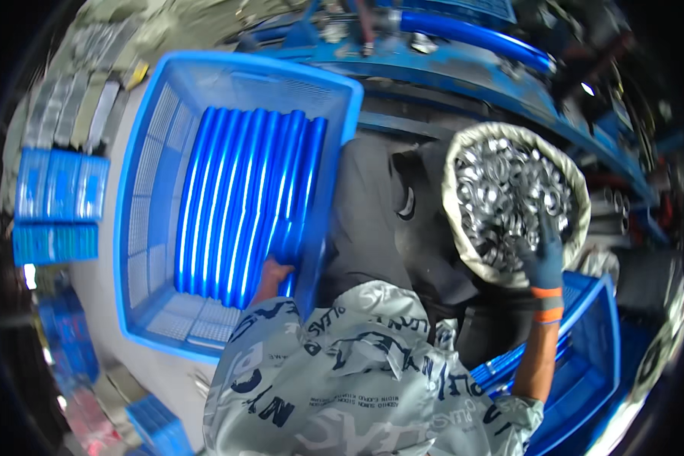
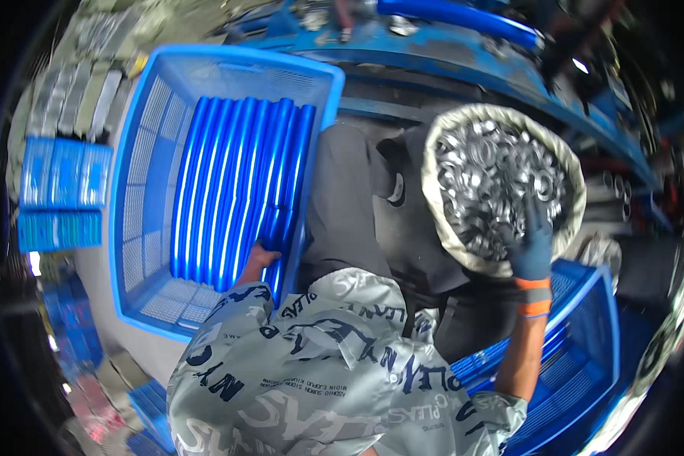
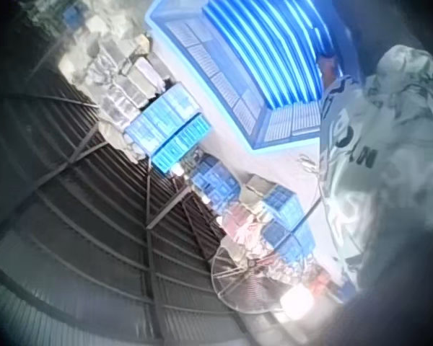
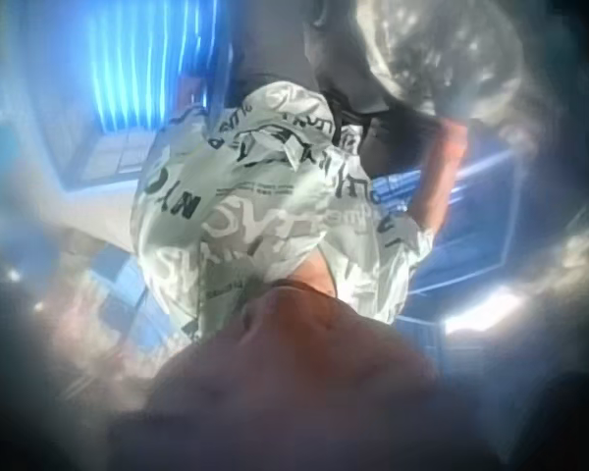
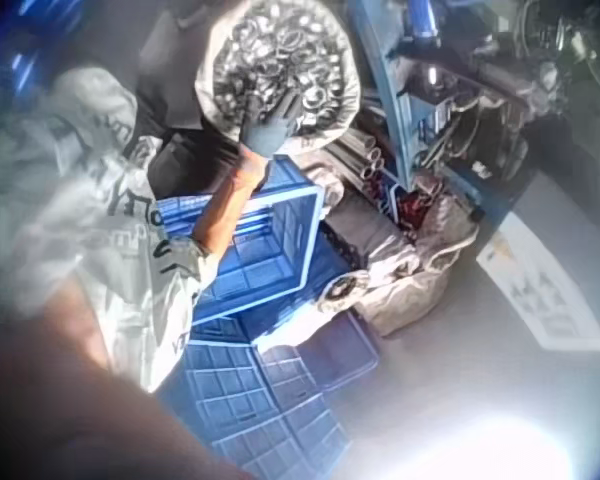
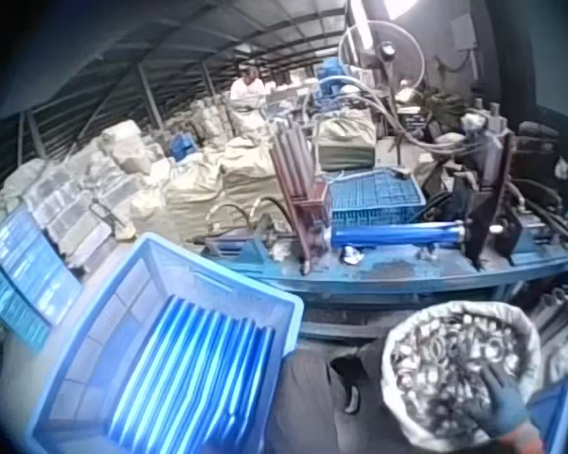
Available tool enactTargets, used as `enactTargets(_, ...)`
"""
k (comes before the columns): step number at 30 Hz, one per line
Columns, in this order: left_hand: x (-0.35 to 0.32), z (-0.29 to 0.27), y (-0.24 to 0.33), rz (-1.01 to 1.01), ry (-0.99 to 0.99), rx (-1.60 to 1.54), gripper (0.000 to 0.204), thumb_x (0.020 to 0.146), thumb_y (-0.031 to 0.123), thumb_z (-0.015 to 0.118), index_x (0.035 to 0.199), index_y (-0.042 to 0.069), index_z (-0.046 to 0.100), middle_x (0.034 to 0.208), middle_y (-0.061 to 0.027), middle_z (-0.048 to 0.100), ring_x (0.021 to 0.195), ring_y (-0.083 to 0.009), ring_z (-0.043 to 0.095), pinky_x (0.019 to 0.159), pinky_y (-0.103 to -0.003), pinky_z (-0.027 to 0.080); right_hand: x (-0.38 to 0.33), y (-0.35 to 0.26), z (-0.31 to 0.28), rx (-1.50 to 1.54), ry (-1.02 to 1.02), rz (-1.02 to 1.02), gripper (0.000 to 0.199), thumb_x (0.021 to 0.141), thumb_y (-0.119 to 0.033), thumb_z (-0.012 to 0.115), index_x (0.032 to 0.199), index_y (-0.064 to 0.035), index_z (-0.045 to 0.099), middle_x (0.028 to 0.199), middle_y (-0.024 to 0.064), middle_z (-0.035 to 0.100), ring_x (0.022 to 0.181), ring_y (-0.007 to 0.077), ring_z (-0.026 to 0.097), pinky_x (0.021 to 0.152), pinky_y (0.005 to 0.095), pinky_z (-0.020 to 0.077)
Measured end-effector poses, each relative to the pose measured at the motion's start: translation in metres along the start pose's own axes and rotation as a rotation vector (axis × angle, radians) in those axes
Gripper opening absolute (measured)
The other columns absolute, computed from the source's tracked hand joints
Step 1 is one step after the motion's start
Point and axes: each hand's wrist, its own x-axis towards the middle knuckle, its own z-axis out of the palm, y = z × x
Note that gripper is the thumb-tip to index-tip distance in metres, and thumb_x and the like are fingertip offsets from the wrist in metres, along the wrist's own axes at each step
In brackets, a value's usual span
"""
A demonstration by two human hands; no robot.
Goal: Assembling industrial pipe components by inserting end caps and stacking them into bins.
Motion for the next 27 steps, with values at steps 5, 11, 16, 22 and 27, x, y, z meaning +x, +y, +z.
enactTargets(5, -0.047, 0.026, -0.018, -0.018, 0.131, 0.044, 0.095, 0.078, 0.029, 0.093, 0.162, 0.0, 0.058, 0.161, -0.0332, 0.059, 0.153, -0.0495, 0.058, 0.128, -0.056, 0.053, 0.0, 0.012, 0.097, -0.151, -0.313, -0.049, 0.082, 0.098, -0.043, 0.086, 0.168, -0.0109, 0.059, 0.161, 0.0264, 0.064, 0.154, 0.0574, 0.053, 0.134, 0.0628, 0.0391)
enactTargets(11, -0.015, 0.037, 0.005, 0.105, 0.385, 0.237, 0.07, 0.074, 0.035, 0.096, 0.132, 0.001, 0.076, 0.143, -0.0302, 0.07, 0.132, -0.0497, 0.071, 0.112, -0.059, 0.062, 0.008, 0.022, 0.115, -0.108, -0.284, -0.092, 0.051, 0.094, -0.047, 0.088, 0.135, -0.0167, 0.084, 0.125, 0.0185, 0.084, 0.122, 0.0475, 0.073, 0.116, 0.0595, 0.0541)
enactTargets(16, -0.034, 0.037, -0.042, 0.336, 0.47, -0.004, 0.095, 0.065, 0.045, 0.101, 0.141, -0.005, 0.073, 0.13, -0.0264, 0.078, 0.122, -0.0455, 0.075, 0.102, -0.055, 0.063, 0.029, -0.007, 0.107, -0.115, -0.387, 0.084, 0.03, 0.095, -0.036, 0.088, 0.113, -0.0125, 0.09, 0.108, 0.0207, 0.086, 0.098, 0.0442, 0.08, 0.094, 0.0551, 0.0638)
enactTargets(22, 0.004, -0.08, 0.085, 0.51, 0.236, -0.682, 0.086, 0.087, 0.023, 0.097, 0.159, -0.009, 0.061, 0.142, -0.0238, 0.078, 0.127, -0.0329, 0.077, 0.113, -0.045, 0.059, -0.024, 0.021, 0.112, 0.439, 0.142, 0.425, 0.036, 0.107, -0.03, 0.081, 0.132, -0.0045, 0.077, 0.143, 0.0124, 0.077, 0.12, 0.0366, 0.079, 0.101, 0.0484, 0.065)
enactTargets(27, -0.183, -0.227, 0.34, 1.116, 0.173, -0.294, 0.075, 0.086, 0.021, 0.096, 0.152, 0.0, 0.069, 0.137, -0.0203, 0.08, 0.124, -0.0326, 0.08, 0.109, -0.043, 0.061, -0.014, -0.062, 0.038, 1.815, 0.22, 0.643, 0.066, 0.112, -0.05, 0.078, 0.161, -0.0095, 0.063, 0.144, 0.0085, 0.076, 0.131, 0.0355, 0.077, 0.102, 0.049, 0.0664)
